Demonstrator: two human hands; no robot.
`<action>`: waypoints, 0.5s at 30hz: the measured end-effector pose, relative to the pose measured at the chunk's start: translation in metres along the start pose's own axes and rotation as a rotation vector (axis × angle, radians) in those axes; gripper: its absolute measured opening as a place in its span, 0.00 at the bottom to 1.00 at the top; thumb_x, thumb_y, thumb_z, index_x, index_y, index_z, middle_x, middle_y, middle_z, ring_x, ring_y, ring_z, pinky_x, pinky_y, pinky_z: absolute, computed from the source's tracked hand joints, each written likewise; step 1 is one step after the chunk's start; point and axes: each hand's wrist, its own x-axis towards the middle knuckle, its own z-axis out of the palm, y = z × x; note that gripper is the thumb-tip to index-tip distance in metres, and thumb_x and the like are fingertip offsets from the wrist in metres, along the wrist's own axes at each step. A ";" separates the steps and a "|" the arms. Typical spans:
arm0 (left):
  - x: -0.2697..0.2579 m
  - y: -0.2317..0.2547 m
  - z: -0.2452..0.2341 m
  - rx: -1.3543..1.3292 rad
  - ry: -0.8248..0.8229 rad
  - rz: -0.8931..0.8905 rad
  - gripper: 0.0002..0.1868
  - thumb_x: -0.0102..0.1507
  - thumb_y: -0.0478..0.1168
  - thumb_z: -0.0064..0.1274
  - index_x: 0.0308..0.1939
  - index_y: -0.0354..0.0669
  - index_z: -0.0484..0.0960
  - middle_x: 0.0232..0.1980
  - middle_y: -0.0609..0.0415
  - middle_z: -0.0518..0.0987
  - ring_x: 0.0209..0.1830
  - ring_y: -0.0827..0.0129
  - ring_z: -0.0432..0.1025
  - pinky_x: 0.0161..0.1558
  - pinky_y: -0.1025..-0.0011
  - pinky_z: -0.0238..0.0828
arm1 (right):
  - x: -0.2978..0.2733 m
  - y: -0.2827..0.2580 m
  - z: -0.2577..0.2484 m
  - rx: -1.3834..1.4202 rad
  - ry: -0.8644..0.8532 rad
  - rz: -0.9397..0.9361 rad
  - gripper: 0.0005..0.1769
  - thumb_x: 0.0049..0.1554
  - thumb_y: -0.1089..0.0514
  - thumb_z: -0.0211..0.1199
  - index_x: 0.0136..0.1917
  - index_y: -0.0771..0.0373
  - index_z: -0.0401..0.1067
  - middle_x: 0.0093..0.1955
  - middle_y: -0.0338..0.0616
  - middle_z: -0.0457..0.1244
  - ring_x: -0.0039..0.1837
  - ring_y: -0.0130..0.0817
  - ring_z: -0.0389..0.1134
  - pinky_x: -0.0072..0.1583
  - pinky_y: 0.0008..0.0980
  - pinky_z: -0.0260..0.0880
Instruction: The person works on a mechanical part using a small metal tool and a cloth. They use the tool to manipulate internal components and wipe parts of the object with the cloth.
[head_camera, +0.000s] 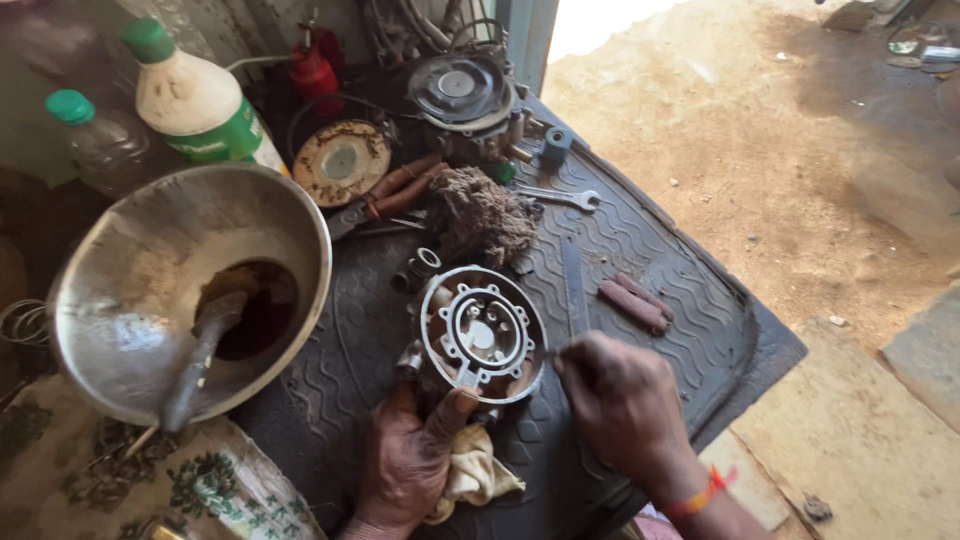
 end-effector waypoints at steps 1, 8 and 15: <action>-0.001 0.000 0.001 -0.049 -0.011 0.000 0.31 0.59 0.59 0.60 0.52 0.34 0.82 0.42 0.51 0.88 0.40 0.70 0.79 0.44 0.69 0.76 | -0.003 -0.002 -0.003 -0.022 0.005 -0.047 0.05 0.53 0.57 0.68 0.39 0.60 0.76 0.34 0.51 0.69 0.36 0.48 0.72 0.39 0.41 0.70; 0.008 0.005 -0.011 -0.012 -0.055 0.048 0.29 0.61 0.57 0.60 0.52 0.34 0.81 0.44 0.52 0.87 0.42 0.70 0.78 0.45 0.70 0.75 | 0.008 -0.004 0.002 0.021 0.055 -0.248 0.06 0.52 0.59 0.66 0.36 0.61 0.71 0.33 0.51 0.66 0.37 0.52 0.69 0.38 0.44 0.68; 0.014 0.016 -0.011 0.011 0.013 -0.010 0.31 0.60 0.58 0.59 0.53 0.34 0.82 0.45 0.49 0.87 0.43 0.67 0.77 0.47 0.68 0.73 | 0.002 0.006 0.009 0.008 0.038 -0.354 0.03 0.51 0.61 0.65 0.38 0.60 0.72 0.36 0.46 0.69 0.38 0.48 0.72 0.40 0.41 0.71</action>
